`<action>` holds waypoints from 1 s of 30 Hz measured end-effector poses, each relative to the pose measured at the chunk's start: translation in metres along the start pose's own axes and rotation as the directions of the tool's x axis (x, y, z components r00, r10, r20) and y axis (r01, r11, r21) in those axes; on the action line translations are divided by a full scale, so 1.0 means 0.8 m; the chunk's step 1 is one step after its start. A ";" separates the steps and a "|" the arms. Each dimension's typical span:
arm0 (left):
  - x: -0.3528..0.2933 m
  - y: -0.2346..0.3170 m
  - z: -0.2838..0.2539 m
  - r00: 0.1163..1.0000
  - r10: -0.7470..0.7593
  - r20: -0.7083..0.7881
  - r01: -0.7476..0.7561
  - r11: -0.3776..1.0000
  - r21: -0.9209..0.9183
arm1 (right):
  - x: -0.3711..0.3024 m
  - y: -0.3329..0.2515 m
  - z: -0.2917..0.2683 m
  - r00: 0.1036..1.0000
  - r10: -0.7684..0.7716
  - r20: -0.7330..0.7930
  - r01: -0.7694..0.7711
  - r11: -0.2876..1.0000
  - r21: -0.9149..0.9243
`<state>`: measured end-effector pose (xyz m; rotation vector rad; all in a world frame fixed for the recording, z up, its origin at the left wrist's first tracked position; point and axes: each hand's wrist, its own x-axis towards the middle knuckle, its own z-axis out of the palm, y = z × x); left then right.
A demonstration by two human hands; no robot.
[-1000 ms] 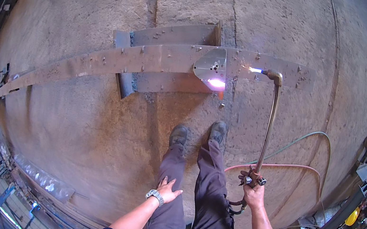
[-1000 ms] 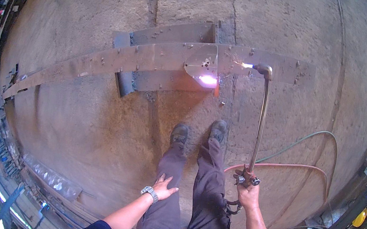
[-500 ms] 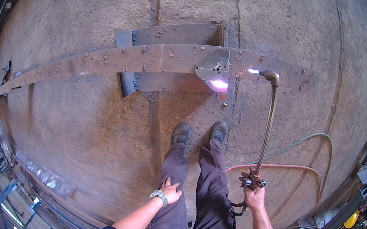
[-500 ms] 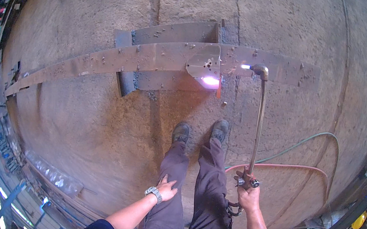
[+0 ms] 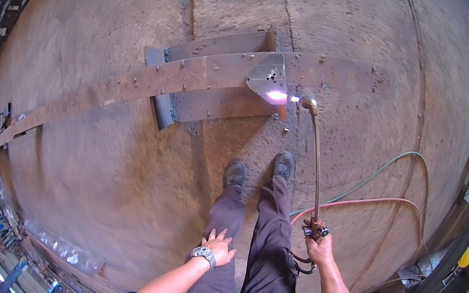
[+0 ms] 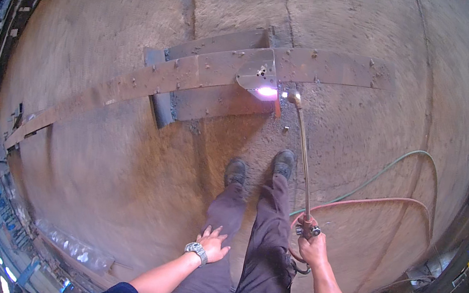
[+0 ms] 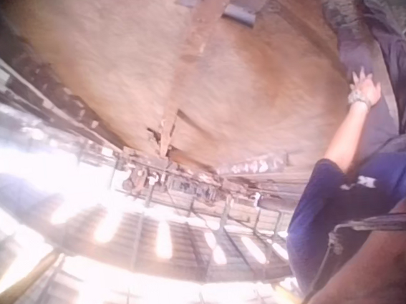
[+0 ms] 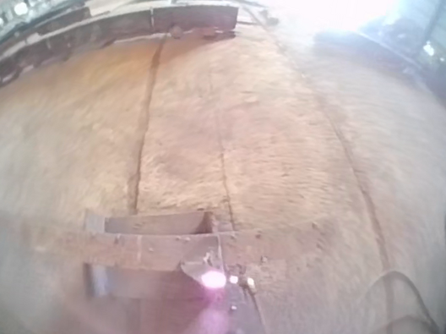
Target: The person uses a handheld cutting torch to cut through a thick metal beam resting on the floor. They move the torch along the beam, creating sparks and molten metal as the cut progresses. The person adjusts their position and the torch angle to complete the cut.
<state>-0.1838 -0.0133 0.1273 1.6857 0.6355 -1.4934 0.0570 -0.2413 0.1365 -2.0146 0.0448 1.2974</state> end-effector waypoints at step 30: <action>0.086 0.096 -0.030 0.727 0.157 -0.669 -0.605 0.607 -0.515 | 0.031 0.037 0.040 0.930 0.107 0.352 -0.230 0.916 0.329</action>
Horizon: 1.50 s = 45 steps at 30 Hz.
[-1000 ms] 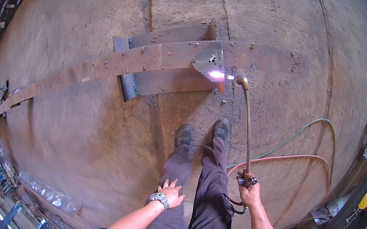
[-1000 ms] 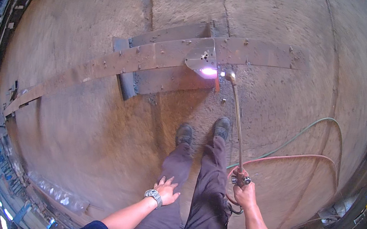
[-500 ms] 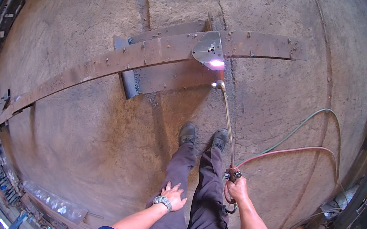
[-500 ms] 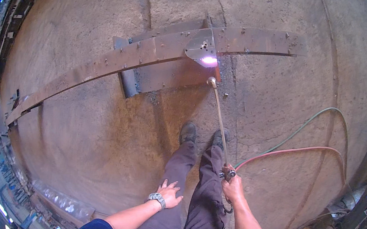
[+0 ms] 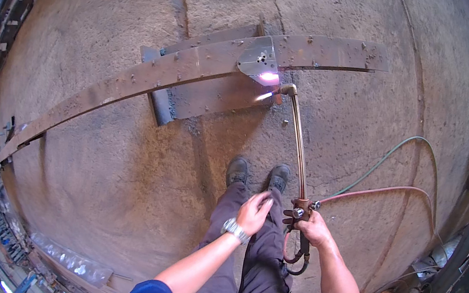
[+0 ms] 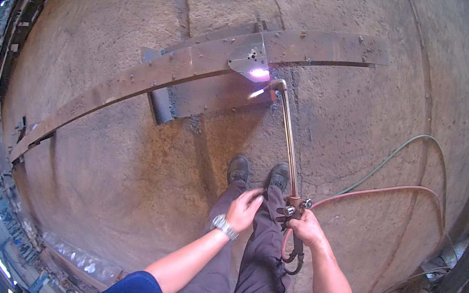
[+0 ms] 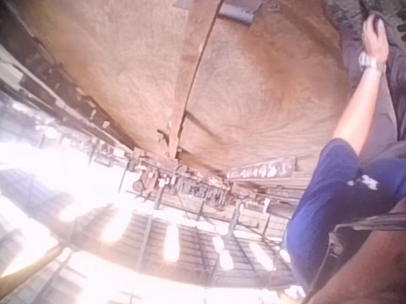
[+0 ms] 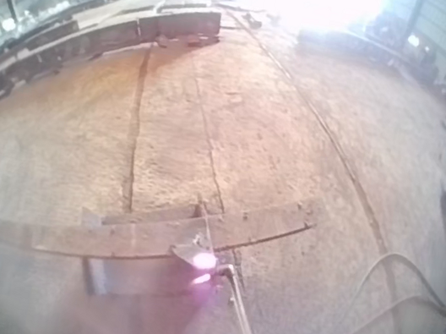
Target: The person uses a handheld cutting torch to cut through a thick metal beam resting on the floor. They move the torch along the beam, creating sparks and molten metal as the cut progresses. The person adjusts their position and the torch angle to complete the cut.
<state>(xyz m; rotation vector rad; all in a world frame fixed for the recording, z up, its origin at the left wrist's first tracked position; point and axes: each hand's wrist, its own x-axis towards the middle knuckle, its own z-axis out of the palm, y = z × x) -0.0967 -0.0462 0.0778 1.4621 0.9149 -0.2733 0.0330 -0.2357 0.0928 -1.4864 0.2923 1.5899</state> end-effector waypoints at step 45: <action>0.128 0.076 0.062 0.938 -0.283 0.200 0.311 0.432 -0.846 | -0.011 -0.088 0.017 0.976 0.115 0.187 -0.149 0.972 0.179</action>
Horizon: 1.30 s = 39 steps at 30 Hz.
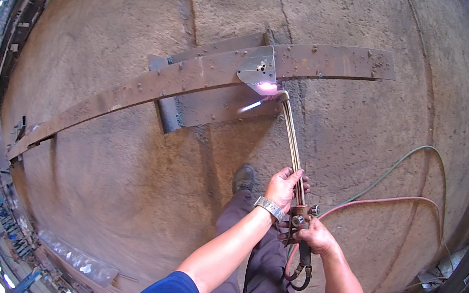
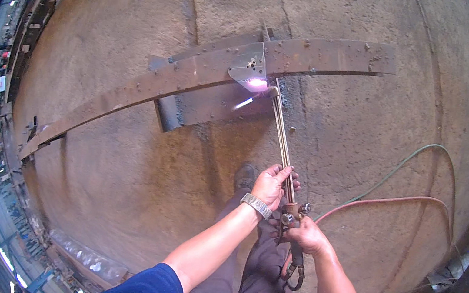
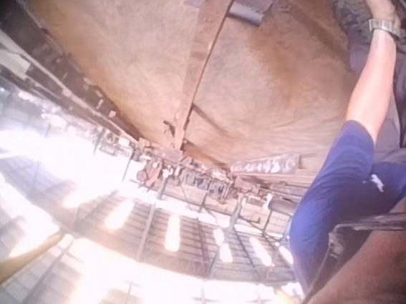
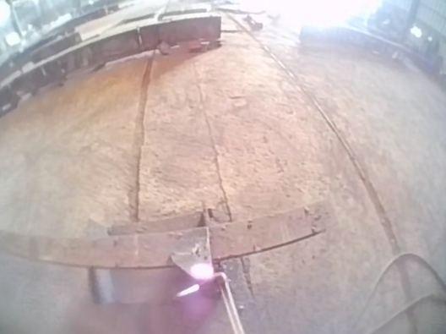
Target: The person uses a handheld cutting torch to cut through a thick metal beam resting on the floor. They move the torch along the beam, creating sparks and molten metal as the cut progresses. The person adjusts their position and the torch angle to complete the cut.
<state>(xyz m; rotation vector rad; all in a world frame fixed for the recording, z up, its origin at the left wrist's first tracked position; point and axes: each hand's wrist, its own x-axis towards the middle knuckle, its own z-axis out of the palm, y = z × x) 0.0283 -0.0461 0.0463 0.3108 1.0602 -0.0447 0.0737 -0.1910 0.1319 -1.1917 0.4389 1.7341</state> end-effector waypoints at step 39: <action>0.001 0.044 -0.033 0.983 0.178 -0.041 -0.177 0.984 0.037 | 0.060 0.012 0.031 0.959 -0.182 -0.218 0.002 0.773 -0.635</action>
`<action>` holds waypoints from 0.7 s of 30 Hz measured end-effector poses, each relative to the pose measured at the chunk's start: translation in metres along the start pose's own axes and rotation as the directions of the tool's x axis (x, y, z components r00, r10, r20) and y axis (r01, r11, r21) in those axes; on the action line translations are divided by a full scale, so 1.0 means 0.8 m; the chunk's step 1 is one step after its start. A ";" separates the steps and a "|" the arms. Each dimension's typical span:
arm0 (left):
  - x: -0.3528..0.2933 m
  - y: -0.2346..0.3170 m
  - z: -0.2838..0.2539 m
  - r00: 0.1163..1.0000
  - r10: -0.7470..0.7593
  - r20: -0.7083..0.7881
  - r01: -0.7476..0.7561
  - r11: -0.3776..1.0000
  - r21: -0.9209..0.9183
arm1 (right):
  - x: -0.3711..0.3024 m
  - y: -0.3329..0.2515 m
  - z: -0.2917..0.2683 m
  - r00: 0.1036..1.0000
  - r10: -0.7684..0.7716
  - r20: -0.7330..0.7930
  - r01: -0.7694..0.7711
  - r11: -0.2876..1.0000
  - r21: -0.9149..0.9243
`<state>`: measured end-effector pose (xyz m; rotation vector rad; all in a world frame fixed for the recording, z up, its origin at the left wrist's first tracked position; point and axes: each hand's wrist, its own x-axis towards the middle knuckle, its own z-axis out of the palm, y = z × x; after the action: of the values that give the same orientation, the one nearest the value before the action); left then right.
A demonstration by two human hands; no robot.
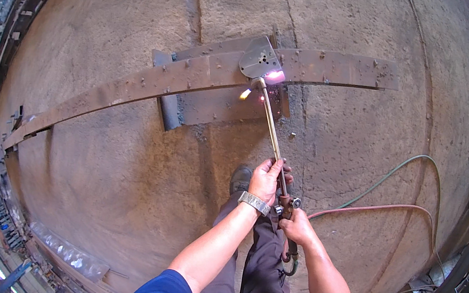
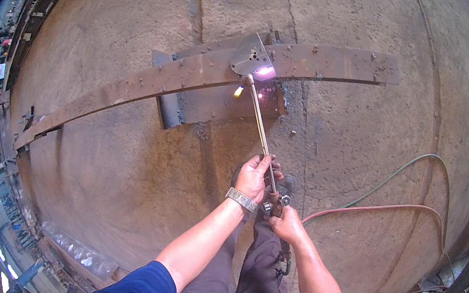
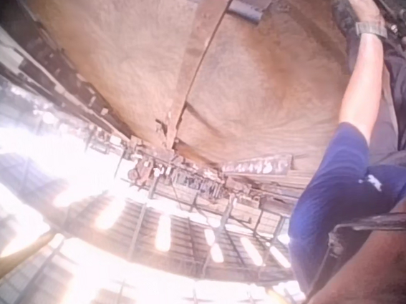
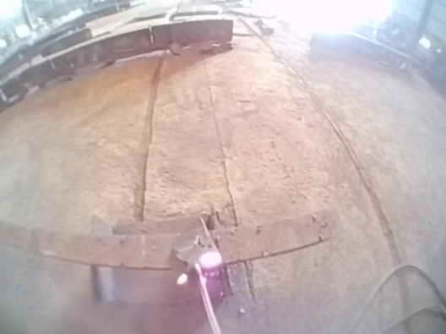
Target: The person uses a handheld cutting torch to cut through a thick metal beam resting on the floor. They move the torch along the beam, creating sparks and molten metal as the cut progresses. The person adjusts their position and the torch angle to complete the cut.
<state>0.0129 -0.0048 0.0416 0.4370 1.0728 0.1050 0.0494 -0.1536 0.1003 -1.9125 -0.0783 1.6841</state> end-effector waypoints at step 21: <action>0.012 -0.016 0.052 0.967 0.042 -0.251 0.004 0.984 0.180 | 0.018 0.029 -0.072 0.816 -0.150 0.558 -0.321 0.685 0.654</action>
<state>0.0520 -0.0262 0.0452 0.6088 1.3373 0.0829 0.0977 -0.1884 0.0789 -0.7757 0.4150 1.9110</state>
